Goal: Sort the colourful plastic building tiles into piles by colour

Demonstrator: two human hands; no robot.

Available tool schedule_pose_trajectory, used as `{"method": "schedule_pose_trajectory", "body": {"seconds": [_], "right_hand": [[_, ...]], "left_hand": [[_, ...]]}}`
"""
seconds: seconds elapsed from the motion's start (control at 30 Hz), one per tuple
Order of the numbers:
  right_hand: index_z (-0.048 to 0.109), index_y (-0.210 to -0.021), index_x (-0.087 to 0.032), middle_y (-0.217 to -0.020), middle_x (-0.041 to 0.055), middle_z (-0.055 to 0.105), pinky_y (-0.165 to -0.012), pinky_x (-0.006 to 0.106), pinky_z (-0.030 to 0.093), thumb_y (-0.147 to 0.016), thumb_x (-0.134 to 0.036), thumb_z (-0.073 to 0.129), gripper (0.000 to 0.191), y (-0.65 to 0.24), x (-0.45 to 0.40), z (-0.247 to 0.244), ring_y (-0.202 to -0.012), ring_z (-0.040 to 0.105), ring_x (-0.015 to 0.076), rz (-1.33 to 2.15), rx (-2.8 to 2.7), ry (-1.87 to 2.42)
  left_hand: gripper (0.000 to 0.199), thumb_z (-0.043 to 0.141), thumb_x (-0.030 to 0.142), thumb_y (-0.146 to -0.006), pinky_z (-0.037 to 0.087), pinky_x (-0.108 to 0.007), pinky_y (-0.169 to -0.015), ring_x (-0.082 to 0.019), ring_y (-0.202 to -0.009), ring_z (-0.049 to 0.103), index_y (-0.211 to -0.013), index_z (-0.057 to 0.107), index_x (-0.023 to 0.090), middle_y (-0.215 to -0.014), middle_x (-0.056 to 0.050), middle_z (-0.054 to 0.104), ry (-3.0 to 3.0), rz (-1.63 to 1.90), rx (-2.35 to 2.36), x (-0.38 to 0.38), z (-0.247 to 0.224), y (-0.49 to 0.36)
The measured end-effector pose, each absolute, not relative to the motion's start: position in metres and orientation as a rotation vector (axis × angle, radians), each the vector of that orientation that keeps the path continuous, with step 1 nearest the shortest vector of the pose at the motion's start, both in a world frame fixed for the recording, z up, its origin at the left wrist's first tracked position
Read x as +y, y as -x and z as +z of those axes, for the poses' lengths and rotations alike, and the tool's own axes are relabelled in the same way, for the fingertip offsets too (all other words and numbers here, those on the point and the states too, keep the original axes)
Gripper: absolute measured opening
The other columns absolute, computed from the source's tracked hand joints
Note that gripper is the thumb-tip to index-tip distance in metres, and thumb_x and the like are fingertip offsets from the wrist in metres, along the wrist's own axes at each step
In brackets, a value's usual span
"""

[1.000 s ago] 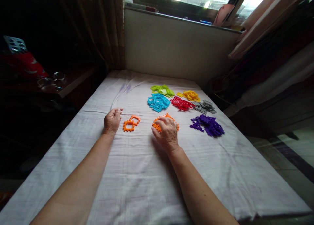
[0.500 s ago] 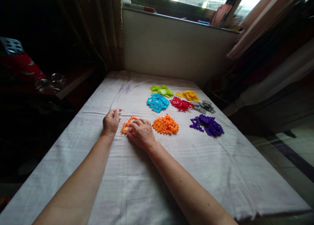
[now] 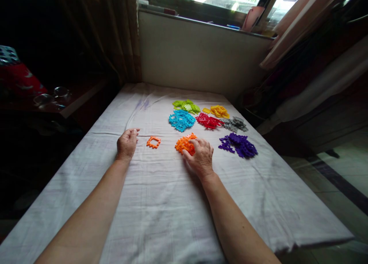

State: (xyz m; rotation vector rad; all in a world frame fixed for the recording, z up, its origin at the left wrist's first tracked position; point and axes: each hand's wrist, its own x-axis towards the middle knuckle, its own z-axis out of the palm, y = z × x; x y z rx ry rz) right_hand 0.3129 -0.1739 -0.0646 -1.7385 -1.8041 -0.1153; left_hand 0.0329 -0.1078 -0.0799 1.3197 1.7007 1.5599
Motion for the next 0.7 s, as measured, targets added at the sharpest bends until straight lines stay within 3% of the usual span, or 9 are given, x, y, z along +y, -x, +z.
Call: {"method": "schedule_pose_trajectory", "body": {"seconds": [0.37, 0.6, 0.7], "right_hand": [[0.071, -0.105, -0.025, -0.123, 0.009, 0.067, -0.103, 0.044, 0.033, -0.086, -0.036, 0.066, 0.022, -0.287, -0.172, -0.054, -0.123, 0.05, 0.0293, -0.121, -1.933, 1.605], [0.066, -0.123, -0.026, -0.141, 0.0098, 0.06, -0.109, 0.05, 0.03, -0.087, -0.041, 0.066, 0.039, -0.227, -0.152, -0.044, -0.134, 0.045, 0.0326, 0.066, -2.235, 1.572], [0.066, -0.123, -0.025, -0.135, 0.0098, 0.065, -0.109, 0.05, 0.031, -0.09, -0.041, 0.064, 0.037, -0.212, -0.146, -0.043, -0.132, 0.046, 0.0319, 0.115, -2.288, 1.583]], "left_hand": [[0.043, 0.051, 0.054, -0.084, 0.053, -0.026, -0.06, -0.014, -0.064, 0.063, -0.096, 0.073, 0.019, -0.081, -0.004, 0.07, -1.315, 1.566, 1.68, -0.107, -0.081, -0.032], [0.042, 0.052, 0.054, -0.084, 0.054, -0.026, -0.061, -0.016, -0.071, 0.066, -0.095, 0.072, 0.02, -0.084, -0.005, 0.072, -1.299, 1.583, 1.67, -0.107, -0.082, -0.032], [0.042, 0.051, 0.054, -0.084, 0.055, -0.025, -0.061, -0.016, -0.072, 0.067, -0.095, 0.073, 0.019, -0.083, -0.005, 0.072, -1.292, 1.585, 1.669, -0.106, -0.083, -0.031]]}}
